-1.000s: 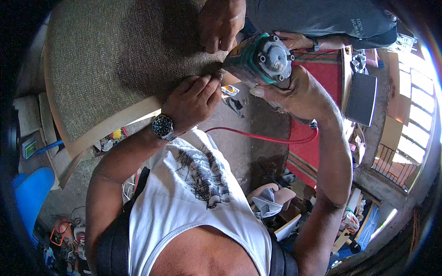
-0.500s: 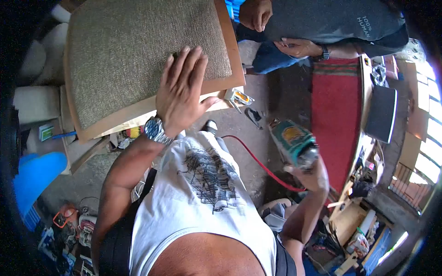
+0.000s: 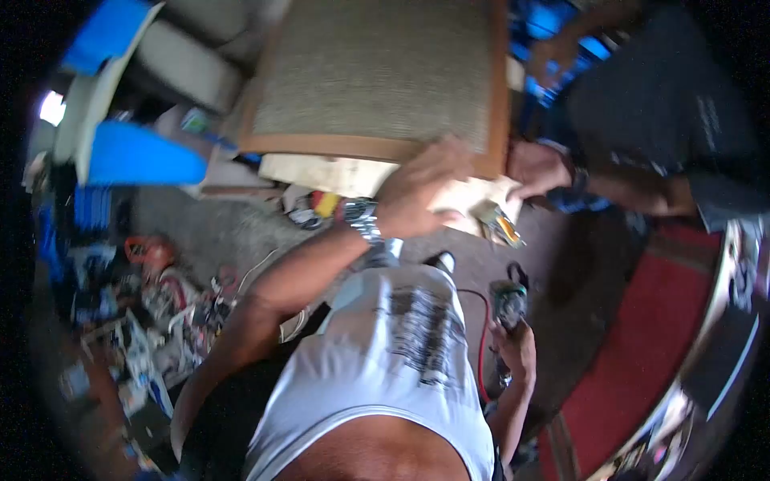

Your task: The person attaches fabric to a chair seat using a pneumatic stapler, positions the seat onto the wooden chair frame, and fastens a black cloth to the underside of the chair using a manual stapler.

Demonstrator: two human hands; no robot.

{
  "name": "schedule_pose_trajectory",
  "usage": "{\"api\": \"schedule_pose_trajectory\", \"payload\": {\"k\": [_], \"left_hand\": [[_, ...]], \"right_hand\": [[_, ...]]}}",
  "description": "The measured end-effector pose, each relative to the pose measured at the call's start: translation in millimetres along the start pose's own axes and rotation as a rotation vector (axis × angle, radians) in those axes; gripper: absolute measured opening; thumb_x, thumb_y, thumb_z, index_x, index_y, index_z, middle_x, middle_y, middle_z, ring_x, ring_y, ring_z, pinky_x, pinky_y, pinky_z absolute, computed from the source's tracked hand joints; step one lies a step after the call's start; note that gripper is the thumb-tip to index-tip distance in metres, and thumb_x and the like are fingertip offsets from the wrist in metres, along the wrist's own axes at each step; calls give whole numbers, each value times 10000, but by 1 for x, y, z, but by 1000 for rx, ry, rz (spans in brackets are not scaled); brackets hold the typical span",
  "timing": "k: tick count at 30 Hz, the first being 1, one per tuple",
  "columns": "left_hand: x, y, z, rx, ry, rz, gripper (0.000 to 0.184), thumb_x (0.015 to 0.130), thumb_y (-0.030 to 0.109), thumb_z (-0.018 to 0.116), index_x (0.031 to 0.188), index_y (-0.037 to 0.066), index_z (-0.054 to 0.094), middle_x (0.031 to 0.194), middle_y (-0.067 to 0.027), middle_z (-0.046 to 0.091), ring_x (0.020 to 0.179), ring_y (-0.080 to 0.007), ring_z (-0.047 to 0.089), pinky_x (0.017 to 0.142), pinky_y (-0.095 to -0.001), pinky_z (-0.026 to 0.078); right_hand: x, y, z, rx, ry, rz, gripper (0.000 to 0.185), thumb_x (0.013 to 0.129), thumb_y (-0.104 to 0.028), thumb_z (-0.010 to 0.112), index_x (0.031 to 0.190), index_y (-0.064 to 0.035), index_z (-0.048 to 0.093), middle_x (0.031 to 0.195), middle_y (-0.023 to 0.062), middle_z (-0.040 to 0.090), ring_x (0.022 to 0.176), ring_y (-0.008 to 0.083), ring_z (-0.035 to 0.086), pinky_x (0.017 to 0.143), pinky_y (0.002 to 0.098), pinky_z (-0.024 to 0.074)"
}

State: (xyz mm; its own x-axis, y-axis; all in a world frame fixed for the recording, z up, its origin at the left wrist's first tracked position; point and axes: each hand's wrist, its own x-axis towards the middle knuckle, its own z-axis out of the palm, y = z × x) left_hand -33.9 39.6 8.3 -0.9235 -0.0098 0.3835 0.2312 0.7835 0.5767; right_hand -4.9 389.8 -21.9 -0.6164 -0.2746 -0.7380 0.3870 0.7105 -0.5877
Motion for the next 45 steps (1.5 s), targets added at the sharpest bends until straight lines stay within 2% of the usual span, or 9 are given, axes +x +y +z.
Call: {"api": "schedule_pose_trajectory", "payload": {"k": [2,4,9,13,15,19,26,36,45], "left_hand": [[-14,13,-25,-88,-16,31,359,852,269,713,1150,73,671,1225,-145,647,1189,-311,586,993,-427,461],[-23,33,-57,-337,-285,-142,235,843,242,725,1014,82,717,863,-139,708,807,-276,694,725,-387,529],[-86,-69,-155,-304,644,-683,177,913,130,640,1061,37,665,1036,-60,682,930,-155,642,826,-310,518],[-157,-191,-222,-355,755,-996,343,909,243,683,1166,32,601,1086,-76,655,971,-196,636,854,-333,510],[-182,-238,-234,-970,435,-946,548,917,238,667,1393,58,464,1336,-112,558,1175,-223,565,997,-398,457],[-127,-230,-223,-1537,224,-955,485,902,162,677,1345,66,503,1298,-112,565,1158,-246,575,968,-421,494],[-120,-245,-214,-1503,73,-958,206,876,121,709,1058,74,624,932,-12,649,877,-155,661,793,-334,560],[-120,-237,-208,-1115,198,-853,422,815,181,783,1121,-27,578,978,-79,656,888,-151,657,784,-286,554],[-93,-265,-213,-1354,-155,-1020,542,793,293,790,1210,38,557,1066,-108,634,890,-194,675,679,-396,608]], "right_hand": [[5,6,0,-53,10,-88,326,854,-316,726,854,-28,573,636,9,552,565,99,528,525,307,453],[-6,-24,-5,-108,-26,-169,299,841,-313,722,803,-44,598,612,-15,538,552,83,518,506,296,406],[-13,-25,-4,-219,-29,-178,404,819,-361,769,901,2,613,657,39,603,586,142,547,547,342,460],[-29,-60,26,-238,-49,-162,357,777,-283,810,909,4,643,717,79,631,675,129,561,630,345,474],[-24,-56,49,-168,4,-168,349,770,-274,802,914,3,646,730,79,642,678,129,563,649,344,479],[-33,-70,104,-204,78,-108,375,767,-317,772,879,17,644,669,78,607,636,133,541,629,354,476],[-65,-117,186,-98,118,-48,483,757,-454,811,745,-6,630,596,29,599,558,113,570,531,318,456],[-79,-128,200,4,121,-105,515,756,-475,820,798,5,639,639,34,614,593,106,567,548,322,462],[-83,-156,197,-231,194,-132,443,764,-392,818,798,4,623,629,26,572,584,95,506,531,318,427]]}}
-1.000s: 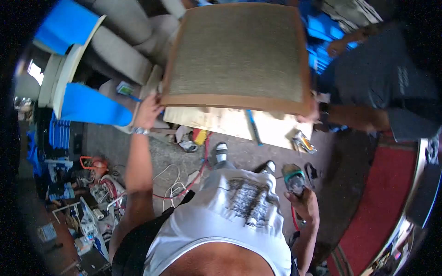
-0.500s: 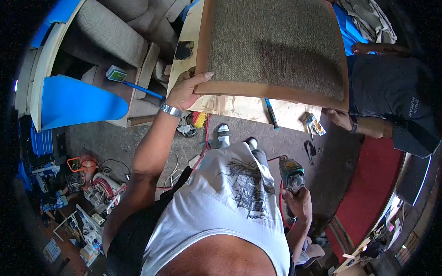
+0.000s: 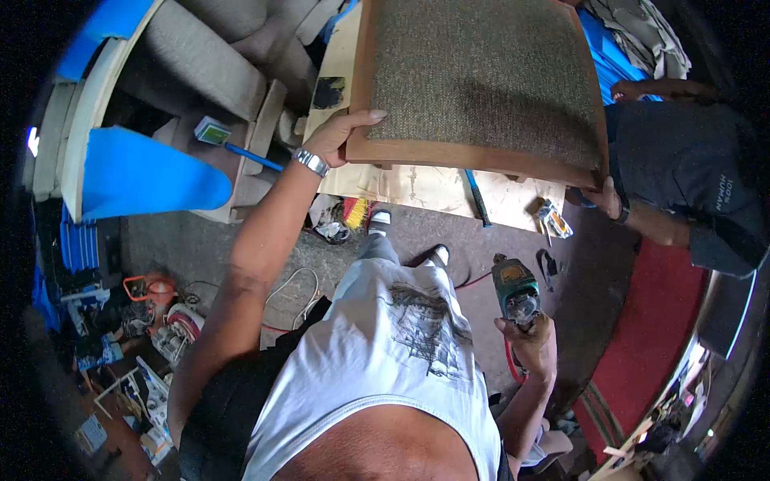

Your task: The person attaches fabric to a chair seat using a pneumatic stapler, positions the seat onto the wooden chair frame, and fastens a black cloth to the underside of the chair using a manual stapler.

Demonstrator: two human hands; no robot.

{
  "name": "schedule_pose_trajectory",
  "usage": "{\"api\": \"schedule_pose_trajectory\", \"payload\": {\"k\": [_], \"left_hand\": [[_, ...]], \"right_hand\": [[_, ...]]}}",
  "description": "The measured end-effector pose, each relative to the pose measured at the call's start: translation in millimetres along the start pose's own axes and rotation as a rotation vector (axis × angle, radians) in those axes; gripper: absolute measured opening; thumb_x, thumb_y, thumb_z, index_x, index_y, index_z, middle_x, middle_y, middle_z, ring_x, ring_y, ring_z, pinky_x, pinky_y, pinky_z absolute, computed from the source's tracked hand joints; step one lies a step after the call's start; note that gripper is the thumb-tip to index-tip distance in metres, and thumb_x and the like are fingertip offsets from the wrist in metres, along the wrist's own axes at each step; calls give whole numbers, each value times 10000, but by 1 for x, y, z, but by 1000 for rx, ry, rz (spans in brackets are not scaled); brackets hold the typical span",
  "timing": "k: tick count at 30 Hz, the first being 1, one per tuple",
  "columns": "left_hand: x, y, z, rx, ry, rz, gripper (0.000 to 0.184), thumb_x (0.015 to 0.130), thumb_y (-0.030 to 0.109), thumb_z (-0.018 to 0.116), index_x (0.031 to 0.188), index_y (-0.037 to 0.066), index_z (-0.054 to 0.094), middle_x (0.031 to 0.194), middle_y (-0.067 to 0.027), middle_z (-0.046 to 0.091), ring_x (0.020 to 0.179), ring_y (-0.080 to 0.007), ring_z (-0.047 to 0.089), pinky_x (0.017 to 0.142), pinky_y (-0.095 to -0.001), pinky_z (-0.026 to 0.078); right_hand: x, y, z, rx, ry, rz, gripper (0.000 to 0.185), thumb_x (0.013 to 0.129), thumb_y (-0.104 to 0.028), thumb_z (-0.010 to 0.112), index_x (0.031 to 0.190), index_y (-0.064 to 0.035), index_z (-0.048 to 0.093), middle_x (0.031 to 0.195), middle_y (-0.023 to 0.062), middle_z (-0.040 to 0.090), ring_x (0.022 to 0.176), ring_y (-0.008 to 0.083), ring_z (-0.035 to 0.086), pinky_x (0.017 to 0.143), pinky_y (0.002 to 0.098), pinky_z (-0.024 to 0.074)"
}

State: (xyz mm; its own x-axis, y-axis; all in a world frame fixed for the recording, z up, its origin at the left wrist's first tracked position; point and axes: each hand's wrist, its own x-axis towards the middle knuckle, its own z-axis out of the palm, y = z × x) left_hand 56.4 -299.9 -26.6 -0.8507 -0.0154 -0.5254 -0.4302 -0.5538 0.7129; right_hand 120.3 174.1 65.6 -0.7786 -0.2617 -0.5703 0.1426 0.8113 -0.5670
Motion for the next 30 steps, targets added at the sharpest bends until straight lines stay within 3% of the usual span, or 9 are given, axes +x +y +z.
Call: {"api": "schedule_pose_trajectory", "payload": {"k": [2,5,9,17,20,22,26,29,30], "left_hand": [[9,-21,-14,-63,-88,-16,528,807,262,768,1243,63,545,1098,-101,629,956,-211,665,741,-464,603],[26,-50,-24,-484,-295,246,502,842,239,715,1283,82,536,1270,-91,587,1215,-313,536,1002,-581,455],[33,-59,-15,-797,-476,184,526,809,305,770,1254,106,572,1210,-54,629,1176,-285,570,1076,-544,403],[50,-52,-31,-726,-519,141,555,804,206,722,1300,42,533,1312,-137,585,1233,-328,540,1068,-506,431],[59,-46,-37,-721,-650,33,600,831,218,696,1361,41,479,1362,-139,547,1237,-344,534,1072,-505,429],[76,-51,-40,-767,-836,41,737,849,337,692,1444,26,387,1466,-146,453,1315,-363,455,1120,-522,343],[74,-53,-25,-912,-765,133,612,916,298,597,1432,42,394,1410,-141,503,1266,-343,509,1089,-506,397],[93,-75,-24,-607,-288,275,674,964,479,477,1489,77,350,1511,-167,390,1364,-378,386,1151,-539,267],[79,-62,-13,-822,-392,173,674,971,496,453,1496,88,341,1531,-170,355,1363,-391,383,1146,-539,277]], "right_hand": [[-9,-6,3,28,-4,28,451,767,-409,821,806,-5,626,637,18,590,579,97,535,521,304,433],[-20,-37,25,280,96,46,432,771,-377,832,846,-4,628,686,4,620,597,113,577,547,291,471],[-28,-66,53,429,165,126,477,741,-382,859,899,4,627,738,16,639,636,120,596,564,285,485],[-52,-105,90,523,246,190,530,744,-340,865,1042,29,628,842,47,670,730,129,598,653,279,486],[-59,-114,94,529,242,187,497,764,-317,852,1041,28,625,843,46,668,725,121,600,655,275,494],[-59,-121,95,543,259,169,473,775,-303,844,1032,28,625,838,45,667,715,116,602,655,272,498],[-58,-126,97,533,310,177,437,776,-279,840,1008,22,625,809,41,660,667,103,600,632,268,500],[-58,-135,95,476,321,192,376,778,-252,831,960,12,634,773,31,655,644,96,591,591,264,476],[-59,-141,93,421,305,210,343,781,-239,824,933,6,639,755,25,651,638,93,585,573,262,460]]}}
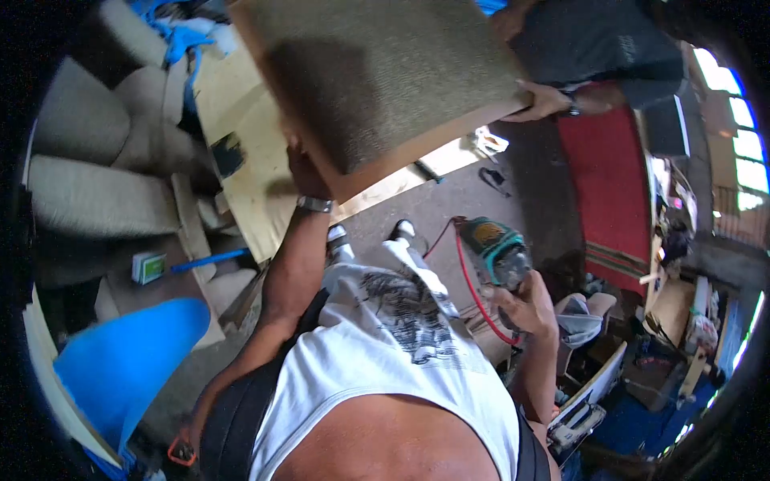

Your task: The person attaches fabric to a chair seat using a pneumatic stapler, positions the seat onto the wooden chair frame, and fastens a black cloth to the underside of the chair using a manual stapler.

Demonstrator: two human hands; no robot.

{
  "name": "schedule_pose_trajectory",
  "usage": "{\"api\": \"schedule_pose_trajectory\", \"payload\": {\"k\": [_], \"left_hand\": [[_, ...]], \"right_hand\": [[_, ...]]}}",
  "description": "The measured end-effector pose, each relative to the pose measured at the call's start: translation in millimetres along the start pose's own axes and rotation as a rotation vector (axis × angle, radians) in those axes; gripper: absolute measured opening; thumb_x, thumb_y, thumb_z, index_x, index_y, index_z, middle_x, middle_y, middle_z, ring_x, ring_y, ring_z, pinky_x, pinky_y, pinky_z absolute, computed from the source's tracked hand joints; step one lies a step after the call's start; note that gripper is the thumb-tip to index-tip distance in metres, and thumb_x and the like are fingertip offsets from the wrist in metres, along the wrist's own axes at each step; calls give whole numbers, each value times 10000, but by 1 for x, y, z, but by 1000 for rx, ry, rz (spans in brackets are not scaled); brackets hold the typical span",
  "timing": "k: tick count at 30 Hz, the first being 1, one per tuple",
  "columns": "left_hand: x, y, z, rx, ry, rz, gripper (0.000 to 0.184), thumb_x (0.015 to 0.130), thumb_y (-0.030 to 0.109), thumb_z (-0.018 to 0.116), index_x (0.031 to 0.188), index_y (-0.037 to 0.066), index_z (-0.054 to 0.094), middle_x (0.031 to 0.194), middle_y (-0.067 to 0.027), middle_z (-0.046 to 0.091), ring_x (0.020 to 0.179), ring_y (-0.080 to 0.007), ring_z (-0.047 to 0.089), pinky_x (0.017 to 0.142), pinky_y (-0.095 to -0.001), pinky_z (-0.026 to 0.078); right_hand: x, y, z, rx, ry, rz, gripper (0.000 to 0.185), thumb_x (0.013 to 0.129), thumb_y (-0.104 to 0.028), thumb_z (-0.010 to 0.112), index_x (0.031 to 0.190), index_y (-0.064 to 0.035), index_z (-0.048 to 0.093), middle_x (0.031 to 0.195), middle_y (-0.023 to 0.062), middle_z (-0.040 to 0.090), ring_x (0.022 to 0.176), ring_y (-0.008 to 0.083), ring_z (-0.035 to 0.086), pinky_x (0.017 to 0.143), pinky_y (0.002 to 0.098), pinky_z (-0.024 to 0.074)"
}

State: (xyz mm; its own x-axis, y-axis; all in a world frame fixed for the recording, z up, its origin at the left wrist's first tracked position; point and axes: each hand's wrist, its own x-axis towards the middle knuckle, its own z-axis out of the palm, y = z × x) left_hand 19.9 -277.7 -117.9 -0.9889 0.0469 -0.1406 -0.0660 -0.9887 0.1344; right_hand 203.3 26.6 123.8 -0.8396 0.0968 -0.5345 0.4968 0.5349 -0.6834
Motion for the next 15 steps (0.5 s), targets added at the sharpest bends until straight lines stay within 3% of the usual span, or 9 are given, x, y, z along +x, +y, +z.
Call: {"api": "schedule_pose_trajectory", "payload": {"k": [2,3,5,8,9,12,15], "left_hand": [[6,-3,-4,-272,-396,-94,674,974,563,389,1472,108,380,1496,-143,414,1325,-350,444,1116,-518,341],[6,-7,6,-285,-409,-102,674,974,563,389,1472,108,380,1496,-143,414,1325,-350,444,1116,-518,341],[1,4,29,128,-58,-15,763,952,657,361,1496,123,343,1524,-137,374,1346,-358,415,1117,-522,333],[-10,9,52,199,105,-95,810,934,696,360,1501,119,329,1521,-130,374,1351,-355,409,1116,-521,338],[-4,8,33,120,-36,-117,809,935,685,384,1501,111,321,1511,-128,382,1344,-337,421,1112,-502,352],[9,1,15,136,-108,-40,780,946,679,368,1523,158,293,1534,-126,355,1356,-352,398,1117,-506,342],[7,-5,25,136,-99,-8,818,924,695,403,1524,152,284,1521,-122,372,1343,-346,411,1114,-499,347]], "right_hand": [[4,18,-5,19,-28,26,255,793,-189,792,892,-4,647,745,16,644,634,91,577,568,261,444],[3,22,-5,29,-30,-35,273,796,-194,794,919,0,647,769,25,651,650,95,585,584,264,460],[5,21,-3,40,-64,-99,292,799,-199,796,946,5,646,792,33,658,665,99,594,600,267,475],[4,15,0,142,-85,-10,385,800,-250,814,1010,16,633,833,50,668,699,113,613,641,277,506],[4,14,0,122,-70,-21,347,807,-206,801,1002,18,622,825,51,659,677,124,615,633,279,508],[5,11,6,173,-47,-93,318,822,-176,784,1001,17,607,796,51,648,651,135,619,621,283,512],[7,10,4,30,-66,-90,316,833,-168,774,1021,18,600,780,55,645,652,138,618,613,284,512]]}}
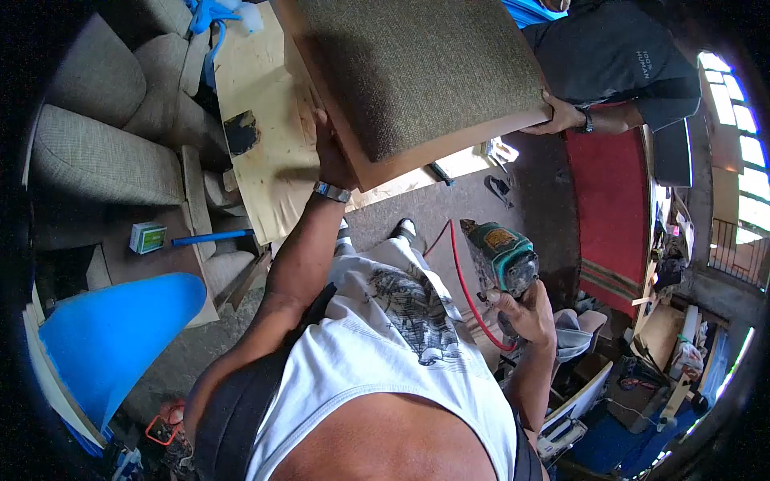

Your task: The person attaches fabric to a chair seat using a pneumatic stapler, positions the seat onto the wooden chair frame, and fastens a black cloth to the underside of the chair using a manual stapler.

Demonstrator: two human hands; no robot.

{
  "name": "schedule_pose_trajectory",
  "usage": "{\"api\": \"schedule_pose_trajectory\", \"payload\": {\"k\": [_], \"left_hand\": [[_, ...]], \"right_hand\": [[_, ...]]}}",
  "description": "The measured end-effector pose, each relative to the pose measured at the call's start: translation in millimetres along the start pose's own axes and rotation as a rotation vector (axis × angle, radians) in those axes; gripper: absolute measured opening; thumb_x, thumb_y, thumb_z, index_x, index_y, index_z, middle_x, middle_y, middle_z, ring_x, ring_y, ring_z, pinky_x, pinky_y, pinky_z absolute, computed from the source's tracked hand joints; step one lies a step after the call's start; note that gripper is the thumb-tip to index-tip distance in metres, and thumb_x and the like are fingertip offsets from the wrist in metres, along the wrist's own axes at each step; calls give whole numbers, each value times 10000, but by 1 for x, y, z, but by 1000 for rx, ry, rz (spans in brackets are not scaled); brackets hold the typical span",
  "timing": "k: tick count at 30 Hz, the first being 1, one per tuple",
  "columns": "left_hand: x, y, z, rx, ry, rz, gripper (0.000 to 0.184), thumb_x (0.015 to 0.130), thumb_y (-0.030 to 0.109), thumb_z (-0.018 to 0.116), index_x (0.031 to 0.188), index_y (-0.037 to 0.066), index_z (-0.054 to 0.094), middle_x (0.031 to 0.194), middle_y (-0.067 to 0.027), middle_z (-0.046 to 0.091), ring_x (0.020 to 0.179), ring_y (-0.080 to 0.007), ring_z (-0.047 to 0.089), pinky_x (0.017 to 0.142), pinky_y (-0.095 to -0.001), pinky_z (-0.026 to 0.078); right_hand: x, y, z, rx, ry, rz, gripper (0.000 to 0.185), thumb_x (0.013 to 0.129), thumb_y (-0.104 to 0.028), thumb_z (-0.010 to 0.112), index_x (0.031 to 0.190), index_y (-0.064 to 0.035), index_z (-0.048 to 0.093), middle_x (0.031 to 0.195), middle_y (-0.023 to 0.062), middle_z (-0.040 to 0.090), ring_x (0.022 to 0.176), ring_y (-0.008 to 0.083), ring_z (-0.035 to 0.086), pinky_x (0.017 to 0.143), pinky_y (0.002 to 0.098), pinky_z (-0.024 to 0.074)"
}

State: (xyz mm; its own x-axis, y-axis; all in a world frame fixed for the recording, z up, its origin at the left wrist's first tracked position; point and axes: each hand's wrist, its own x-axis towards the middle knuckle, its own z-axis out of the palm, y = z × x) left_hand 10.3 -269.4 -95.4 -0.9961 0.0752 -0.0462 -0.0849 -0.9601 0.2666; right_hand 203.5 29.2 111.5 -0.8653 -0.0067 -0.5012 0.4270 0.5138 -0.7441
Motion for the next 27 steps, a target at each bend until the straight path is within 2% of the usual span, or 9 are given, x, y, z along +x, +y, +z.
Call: {"api": "schedule_pose_trajectory", "payload": {"k": [3,7,9,11,14,18,24,25,27], "left_hand": [[-3,3,3,-10,0,-3,823,924,683,423,1515,125,288,1509,-128,384,1331,-330,431,1105,-483,365],[-14,12,21,5,36,-22,801,937,652,438,1507,110,289,1496,-127,393,1323,-302,447,1068,-462,414],[-23,23,38,65,117,-68,783,928,626,489,1485,97,335,1461,-124,437,1292,-291,478,1055,-450,426],[-37,27,37,130,220,-123,764,919,599,541,1462,85,381,1426,-121,481,1262,-281,508,1043,-437,437],[-49,36,41,515,322,-301,438,839,316,770,1126,1,671,1005,-37,684,893,-130,644,849,-294,512],[-46,28,48,733,357,-111,329,830,344,767,888,23,726,816,-24,668,782,-101,588,738,-270,478],[-41,44,44,1197,398,-116,492,812,480,772,914,4,702,813,-53,648,797,-143,591,741,-295,481],[-42,58,64,1407,434,5,659,776,527,787,1106,-22,630,1026,-127,656,964,-205,610,821,-345,496],[-20,59,43,1564,305,770,877,727,512,820,1325,-12,450,1277,-207,542,1187,-323,526,973,-417,447]], "right_hand": [[-3,7,-1,5,4,59,551,763,-398,841,1032,28,618,840,51,661,711,127,614,639,280,508],[-6,1,4,54,45,46,542,764,-392,841,1026,25,616,829,50,662,707,131,619,640,283,511],[-10,-5,4,6,71,-10,353,817,-199,789,1022,22,606,788,65,654,656,142,628,617,286,511],[-11,-3,-2,0,66,-1,357,819,-206,787,1026,21,607,790,65,654,664,145,629,624,289,513],[-9,3,-12,-8,73,-4,484,791,-299,816,1082,19,596,870,66,665,734,140,634,673,287,517],[-6,-7,-13,49,96,-22,627,751,-335,860,1178,16,564,1008,76,669,847,151,636,749,288,520],[25,-66,-17,77,-72,-85,607,790,-249,832,1225,22,507,1050,74,650,920,152,610,817,303,506],[31,-70,-16,72,-69,-86,607,790,-249,832,1225,22,507,1050,74,650,920,152,610,817,303,506],[44,-78,-12,10,-65,-220,615,787,-270,834,1224,19,513,1070,81,645,950,159,603,853,324,499]]}}
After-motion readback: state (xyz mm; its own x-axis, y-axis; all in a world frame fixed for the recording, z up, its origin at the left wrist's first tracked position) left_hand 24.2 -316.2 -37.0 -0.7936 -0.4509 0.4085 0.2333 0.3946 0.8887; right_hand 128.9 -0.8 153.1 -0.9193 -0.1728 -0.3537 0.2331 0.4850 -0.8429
